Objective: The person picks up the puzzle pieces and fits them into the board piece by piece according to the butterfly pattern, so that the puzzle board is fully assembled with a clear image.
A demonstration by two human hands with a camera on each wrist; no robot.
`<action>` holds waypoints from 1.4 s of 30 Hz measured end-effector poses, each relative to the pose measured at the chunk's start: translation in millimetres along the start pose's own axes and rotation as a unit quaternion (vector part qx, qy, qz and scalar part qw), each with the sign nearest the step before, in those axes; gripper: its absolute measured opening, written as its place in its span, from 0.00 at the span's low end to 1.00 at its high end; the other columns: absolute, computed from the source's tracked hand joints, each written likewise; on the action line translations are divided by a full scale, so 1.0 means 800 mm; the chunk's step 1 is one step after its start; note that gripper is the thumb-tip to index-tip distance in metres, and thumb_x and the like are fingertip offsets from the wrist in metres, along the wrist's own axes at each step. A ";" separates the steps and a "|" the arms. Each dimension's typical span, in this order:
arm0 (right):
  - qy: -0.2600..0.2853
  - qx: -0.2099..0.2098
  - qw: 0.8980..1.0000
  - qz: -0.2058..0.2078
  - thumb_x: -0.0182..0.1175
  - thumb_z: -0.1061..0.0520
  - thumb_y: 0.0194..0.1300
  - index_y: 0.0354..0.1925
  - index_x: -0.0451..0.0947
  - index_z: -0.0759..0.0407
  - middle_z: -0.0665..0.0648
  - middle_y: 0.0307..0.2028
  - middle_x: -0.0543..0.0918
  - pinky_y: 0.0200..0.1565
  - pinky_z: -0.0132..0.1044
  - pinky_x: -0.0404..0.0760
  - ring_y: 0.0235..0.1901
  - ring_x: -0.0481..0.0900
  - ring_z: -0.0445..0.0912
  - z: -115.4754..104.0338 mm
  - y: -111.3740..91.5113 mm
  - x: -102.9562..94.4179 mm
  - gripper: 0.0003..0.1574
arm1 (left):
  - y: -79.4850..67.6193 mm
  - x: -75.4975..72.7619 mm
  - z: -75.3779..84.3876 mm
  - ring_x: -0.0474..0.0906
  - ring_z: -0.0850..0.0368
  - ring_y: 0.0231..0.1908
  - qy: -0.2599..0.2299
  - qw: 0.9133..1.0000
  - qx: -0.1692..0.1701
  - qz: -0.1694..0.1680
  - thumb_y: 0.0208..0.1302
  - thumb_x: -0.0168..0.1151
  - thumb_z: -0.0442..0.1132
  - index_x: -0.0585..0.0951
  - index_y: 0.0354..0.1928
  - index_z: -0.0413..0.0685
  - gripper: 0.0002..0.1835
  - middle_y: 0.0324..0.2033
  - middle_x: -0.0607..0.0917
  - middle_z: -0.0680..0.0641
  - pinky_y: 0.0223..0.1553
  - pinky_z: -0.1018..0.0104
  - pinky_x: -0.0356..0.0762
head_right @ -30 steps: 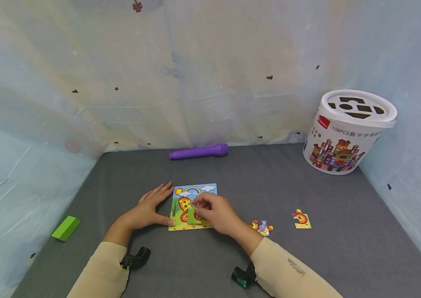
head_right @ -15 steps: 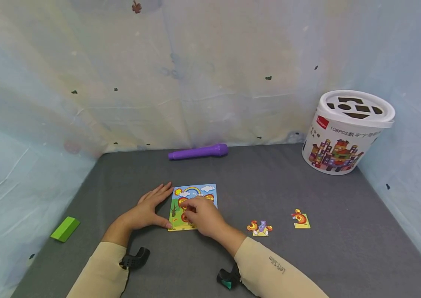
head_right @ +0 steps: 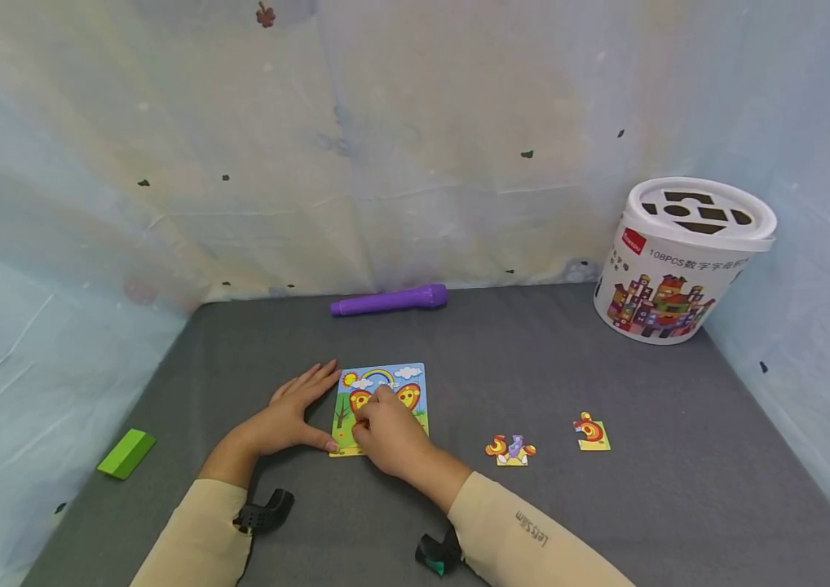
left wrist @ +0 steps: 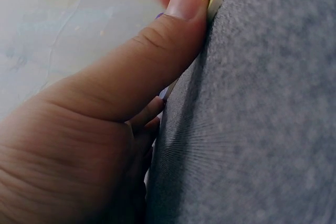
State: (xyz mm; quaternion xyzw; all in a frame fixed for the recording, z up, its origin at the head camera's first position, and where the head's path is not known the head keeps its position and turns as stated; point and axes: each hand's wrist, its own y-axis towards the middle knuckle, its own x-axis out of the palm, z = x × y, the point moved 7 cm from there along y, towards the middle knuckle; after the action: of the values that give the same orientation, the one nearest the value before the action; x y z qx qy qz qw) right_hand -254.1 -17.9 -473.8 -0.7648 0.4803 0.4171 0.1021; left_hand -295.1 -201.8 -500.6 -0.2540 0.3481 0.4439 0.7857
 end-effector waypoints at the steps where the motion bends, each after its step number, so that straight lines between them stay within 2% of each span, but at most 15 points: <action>1: -0.010 -0.005 1.000 -0.003 0.67 0.64 0.75 0.51 0.91 0.65 0.54 0.41 0.77 0.40 0.37 0.80 0.38 0.74 0.44 -0.002 -0.001 0.001 0.10 | 0.000 0.000 0.000 0.38 0.44 0.85 0.000 1.000 0.001 0.001 0.49 0.88 0.63 0.58 0.88 0.49 0.70 0.87 0.51 0.49 0.79 0.34 0.33; 6: -0.074 -0.031 0.997 -0.023 0.69 0.61 0.76 0.55 0.91 0.66 0.54 0.42 0.73 0.37 0.34 0.78 0.35 0.71 0.42 -0.012 -0.006 0.002 0.13 | 0.000 0.000 -0.001 0.38 0.44 0.85 0.000 1.000 0.001 0.003 0.49 0.88 0.64 0.58 0.88 0.48 0.70 0.87 0.51 0.49 0.79 0.35 0.33; 11: -0.165 -0.065 0.983 -0.040 0.71 0.55 0.76 0.57 0.90 0.64 0.54 0.41 0.73 0.37 0.35 0.77 0.34 0.69 0.43 -0.022 -0.009 0.002 0.17 | 0.000 0.001 -0.001 0.38 0.44 0.85 0.001 1.000 0.000 0.002 0.49 0.88 0.64 0.58 0.88 0.48 0.70 0.87 0.51 0.48 0.79 0.35 0.33; 13: -0.187 -0.072 0.979 -0.046 0.71 0.53 0.76 0.57 0.90 0.62 0.54 0.41 0.73 0.37 0.36 0.77 0.34 0.69 0.43 -0.024 -0.011 0.002 0.18 | -0.001 0.001 -0.001 0.38 0.43 0.85 0.001 1.000 0.001 0.002 0.50 0.88 0.64 0.58 0.88 0.48 0.70 0.87 0.52 0.48 0.79 0.34 0.33; 15: -0.192 -0.073 0.977 -0.051 0.72 0.53 0.76 0.58 0.90 0.61 0.53 0.41 0.73 0.37 0.35 0.77 0.34 0.69 0.43 -0.023 -0.012 0.001 0.18 | -0.002 0.001 -0.001 0.38 0.43 0.85 0.001 1.000 0.001 0.002 0.49 0.88 0.63 0.58 0.88 0.48 0.70 0.87 0.52 0.47 0.79 0.34 0.33; 22: -0.148 -0.058 0.985 -0.071 0.74 0.51 0.74 0.61 0.89 0.60 0.51 0.41 0.72 0.36 0.32 0.75 0.35 0.68 0.41 -0.015 -0.015 0.001 0.23 | -0.002 0.002 -0.001 0.38 0.42 0.85 -0.005 1.000 0.002 0.000 0.50 0.88 0.63 0.58 0.88 0.47 0.69 0.87 0.51 0.47 0.79 0.34 0.33; 27: -0.192 -0.080 0.975 -0.073 0.73 0.48 0.75 0.59 0.89 0.58 0.51 0.42 0.73 0.36 0.32 0.76 0.35 0.69 0.41 -0.019 -0.016 0.003 0.21 | -0.002 0.002 -0.003 0.38 0.42 0.85 0.000 1.000 0.000 0.000 0.49 0.88 0.62 0.58 0.88 0.47 0.70 0.87 0.51 0.47 0.79 0.34 0.33; 30: -0.201 -0.076 0.973 -0.088 0.72 0.46 0.76 0.62 0.88 0.58 0.51 0.43 0.73 0.36 0.31 0.75 0.36 0.69 0.41 -0.017 -0.016 0.004 0.25 | -0.002 0.002 -0.002 0.38 0.42 0.85 0.000 1.000 0.000 0.000 0.49 0.88 0.62 0.58 0.88 0.47 0.70 0.87 0.51 0.47 0.79 0.34 0.33; 33: -0.181 -0.067 0.975 -0.110 0.72 0.45 0.76 0.68 0.85 0.59 0.51 0.45 0.73 0.36 0.31 0.74 0.38 0.68 0.41 -0.011 -0.016 0.003 0.30 | -0.002 0.002 -0.002 0.38 0.42 0.85 -0.003 1.000 0.003 0.001 0.49 0.88 0.63 0.58 0.88 0.47 0.70 0.87 0.51 0.47 0.78 0.34 0.33; 36: -0.117 -0.048 0.984 -0.125 0.71 0.47 0.77 0.73 0.80 0.62 0.50 0.47 0.73 0.38 0.33 0.74 0.39 0.69 0.41 -0.003 -0.016 0.000 0.35 | -0.002 0.002 -0.001 0.39 0.41 0.85 -0.007 1.000 0.011 0.007 0.48 0.87 0.64 0.58 0.88 0.46 0.70 0.86 0.52 0.45 0.78 0.33 0.33; 40: -0.014 -0.001 0.993 -0.115 0.68 0.49 0.80 0.78 0.72 0.64 0.52 0.50 0.75 0.43 0.38 0.77 0.40 0.72 0.41 0.011 -0.016 -0.011 0.38 | -0.003 0.000 0.002 0.40 0.39 0.85 -0.011 1.000 0.021 0.017 0.48 0.87 0.66 0.59 0.87 0.44 0.71 0.86 0.53 0.44 0.77 0.32 0.34; 42: 0.004 0.009 0.994 -0.108 0.66 0.50 0.81 0.78 0.72 0.62 0.53 0.52 0.75 0.45 0.41 0.79 0.41 0.75 0.42 0.014 -0.016 -0.015 0.37 | -0.003 -0.001 0.004 0.40 0.39 0.85 -0.010 1.000 0.022 0.019 0.48 0.86 0.67 0.59 0.87 0.44 0.71 0.86 0.53 0.44 0.77 0.31 0.34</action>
State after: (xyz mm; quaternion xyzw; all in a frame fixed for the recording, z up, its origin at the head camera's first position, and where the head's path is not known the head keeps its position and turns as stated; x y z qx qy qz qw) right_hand -251.8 3.1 -475.3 -0.8130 0.3991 0.3961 0.1510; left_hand -292.4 -201.2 -498.1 -0.2254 0.3547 0.4537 0.7858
